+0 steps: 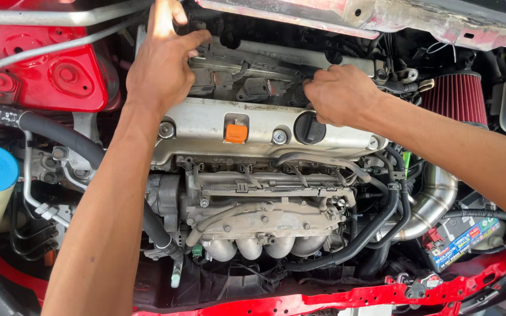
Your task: The person uses a ratchet to loosen bolts on the engine valve cover, then removes the cover and disconnects several spark plug wires. The work is performed under the open hood of a red car in daylight.
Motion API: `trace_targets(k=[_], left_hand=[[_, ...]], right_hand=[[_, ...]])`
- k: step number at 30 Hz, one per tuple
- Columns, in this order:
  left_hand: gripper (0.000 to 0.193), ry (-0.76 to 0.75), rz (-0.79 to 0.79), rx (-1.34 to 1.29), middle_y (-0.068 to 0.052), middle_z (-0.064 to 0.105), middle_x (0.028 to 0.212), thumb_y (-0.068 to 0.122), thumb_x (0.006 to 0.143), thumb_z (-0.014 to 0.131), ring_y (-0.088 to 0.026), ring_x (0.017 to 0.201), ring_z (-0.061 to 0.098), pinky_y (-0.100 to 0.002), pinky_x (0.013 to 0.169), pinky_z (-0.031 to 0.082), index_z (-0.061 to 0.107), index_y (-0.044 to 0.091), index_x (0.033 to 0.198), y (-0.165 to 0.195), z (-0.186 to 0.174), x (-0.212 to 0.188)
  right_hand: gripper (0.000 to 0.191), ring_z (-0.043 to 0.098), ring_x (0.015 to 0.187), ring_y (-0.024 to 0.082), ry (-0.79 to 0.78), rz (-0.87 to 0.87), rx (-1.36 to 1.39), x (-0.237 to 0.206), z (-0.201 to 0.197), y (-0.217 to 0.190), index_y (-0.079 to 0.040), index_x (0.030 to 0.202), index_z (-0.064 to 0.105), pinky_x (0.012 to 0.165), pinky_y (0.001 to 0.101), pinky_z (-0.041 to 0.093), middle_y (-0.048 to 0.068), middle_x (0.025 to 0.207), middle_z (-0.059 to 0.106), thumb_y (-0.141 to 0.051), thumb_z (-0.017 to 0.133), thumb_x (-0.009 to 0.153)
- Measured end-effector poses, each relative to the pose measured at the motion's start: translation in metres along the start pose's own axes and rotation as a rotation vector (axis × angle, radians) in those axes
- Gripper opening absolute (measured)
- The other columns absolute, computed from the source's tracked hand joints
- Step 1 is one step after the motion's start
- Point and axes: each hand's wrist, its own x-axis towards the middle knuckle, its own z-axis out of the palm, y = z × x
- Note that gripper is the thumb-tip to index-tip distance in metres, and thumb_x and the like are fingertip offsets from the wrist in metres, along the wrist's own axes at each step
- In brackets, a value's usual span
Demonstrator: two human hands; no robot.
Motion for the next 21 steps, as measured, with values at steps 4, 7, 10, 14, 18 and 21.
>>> trace_targets(k=[4, 7, 10, 14, 18, 21], left_hand=[[0.056, 0.034, 0.077, 0.112, 0.0, 0.052, 0.122, -0.014, 0.078, 0.064, -0.029, 0.096, 0.07, -0.039, 0.074, 0.056, 0.079, 0.016, 0.122, -0.002, 0.001, -0.003], [0.055, 0.004, 0.011, 0.016, -0.004, 0.052, 0.129, -0.015, 0.083, 0.06, -0.024, 0.097, 0.072, -0.039, 0.075, 0.055, 0.079, 0.018, 0.122, -0.004, 0.002, -0.005], [0.06, -0.034, -0.044, -0.01, -0.003, 0.061, 0.119, -0.017, 0.083, 0.059, -0.026, 0.095, 0.07, -0.04, 0.074, 0.054, 0.078, 0.021, 0.125, -0.004, 0.001, -0.005], [0.062, 0.1, 0.091, -0.119, -0.015, 0.05, 0.129, -0.019, 0.07, 0.058, -0.026, 0.099, 0.067, -0.039, 0.082, 0.055, 0.075, 0.015, 0.119, -0.002, -0.001, -0.005], [0.056, 0.077, 0.103, -0.048, -0.012, 0.054, 0.124, -0.019, 0.077, 0.063, -0.029, 0.103, 0.066, -0.041, 0.085, 0.053, 0.078, 0.016, 0.118, -0.003, 0.001, -0.008], [0.055, 0.112, 0.153, 0.007, -0.014, 0.056, 0.122, -0.017, 0.071, 0.064, -0.032, 0.102, 0.065, -0.042, 0.082, 0.053, 0.078, 0.014, 0.115, -0.006, 0.003, -0.007]], right_hand=[[0.034, 0.069, 0.099, 0.039, 0.002, 0.042, 0.028, -0.004, -0.006, -0.004, -0.004, 0.093, 0.073, 0.083, 0.0475, 0.057, 0.018, 0.101, 0.071, -0.03, 0.083, 0.075], [0.035, 0.07, 0.096, 0.04, 0.062, 0.09, 0.025, -0.012, -0.015, -0.002, -0.002, 0.092, 0.073, 0.081, 0.0487, 0.057, 0.021, 0.098, 0.071, -0.035, 0.079, 0.085], [0.039, 0.07, 0.094, 0.042, 0.06, 0.075, 0.044, -0.019, -0.02, -0.001, -0.002, 0.093, 0.073, 0.078, 0.05, 0.058, 0.022, 0.096, 0.071, -0.04, 0.077, 0.086], [0.041, 0.071, 0.09, 0.04, 0.194, 0.061, 0.011, -0.022, -0.019, 0.001, -0.007, 0.109, 0.075, 0.078, 0.0495, 0.058, 0.021, 0.089, 0.073, -0.042, 0.074, 0.088], [0.048, 0.073, 0.083, 0.036, 0.099, 0.167, 0.224, -0.033, -0.019, 0.013, -0.017, 0.13, 0.071, 0.077, 0.0487, 0.059, 0.019, 0.087, 0.075, -0.045, 0.073, 0.091], [0.03, 0.074, 0.075, 0.029, 0.282, 0.197, 0.426, -0.058, -0.024, 0.035, -0.019, 0.117, 0.078, 0.08, 0.0419, 0.062, 0.013, 0.088, 0.075, -0.038, 0.07, 0.096]])
